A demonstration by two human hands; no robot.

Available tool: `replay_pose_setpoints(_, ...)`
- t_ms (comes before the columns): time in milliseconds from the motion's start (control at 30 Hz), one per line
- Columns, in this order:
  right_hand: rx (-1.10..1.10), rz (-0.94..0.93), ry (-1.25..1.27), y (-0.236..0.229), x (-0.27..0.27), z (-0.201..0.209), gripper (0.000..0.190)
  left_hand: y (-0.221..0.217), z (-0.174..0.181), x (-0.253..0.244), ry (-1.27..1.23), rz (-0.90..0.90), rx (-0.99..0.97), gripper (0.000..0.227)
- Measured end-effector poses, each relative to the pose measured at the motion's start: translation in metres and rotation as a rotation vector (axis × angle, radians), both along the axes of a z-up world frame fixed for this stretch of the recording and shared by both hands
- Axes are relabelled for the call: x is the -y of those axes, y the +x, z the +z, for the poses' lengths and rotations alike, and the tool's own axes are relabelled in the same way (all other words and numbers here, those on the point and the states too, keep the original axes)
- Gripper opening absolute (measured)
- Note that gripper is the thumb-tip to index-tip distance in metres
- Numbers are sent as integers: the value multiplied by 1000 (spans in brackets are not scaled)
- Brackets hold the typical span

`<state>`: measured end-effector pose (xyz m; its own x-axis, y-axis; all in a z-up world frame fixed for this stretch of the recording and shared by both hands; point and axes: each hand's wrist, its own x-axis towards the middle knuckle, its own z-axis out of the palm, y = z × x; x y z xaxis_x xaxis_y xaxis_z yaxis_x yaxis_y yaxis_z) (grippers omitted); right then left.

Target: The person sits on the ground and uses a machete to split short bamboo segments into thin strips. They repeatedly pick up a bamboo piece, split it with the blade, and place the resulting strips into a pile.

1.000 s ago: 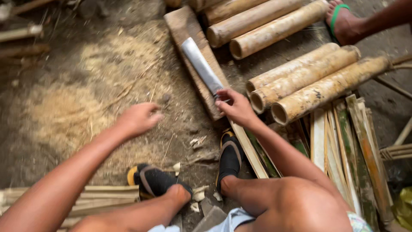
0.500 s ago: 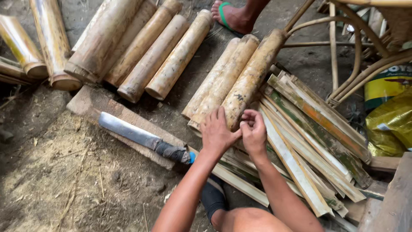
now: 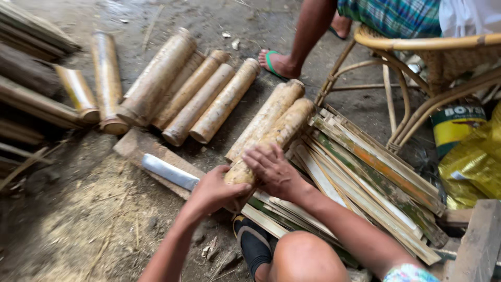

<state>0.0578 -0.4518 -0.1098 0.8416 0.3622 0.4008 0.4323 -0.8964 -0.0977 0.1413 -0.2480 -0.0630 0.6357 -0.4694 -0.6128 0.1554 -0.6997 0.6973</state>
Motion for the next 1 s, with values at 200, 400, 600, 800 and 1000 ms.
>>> replay_pose_setpoints(200, -23, 263, 237, 20, -63, 108, 101, -38, 109, -127, -572, 276, 115, 102)
replay_pose_setpoints(400, -128, 498, 521, 33, -180, 194, 100, -104, 134, -183, -734, 554, 757, 94)
replay_pose_setpoints(600, -504, 498, -20, 97, -252, 123, 82, -106, 66, -231, -632, 1069, 1039, 86)
replay_pose_setpoints(800, -751, -277, -263, 83, -191, -103, 67, -102, 2, -258, -301, 1185, 1033, 97)
replay_pose_setpoints(1000, -766, -247, -132, 86, -164, -166, 88, -115, 3, -248, -396, 998, 1057, 91)
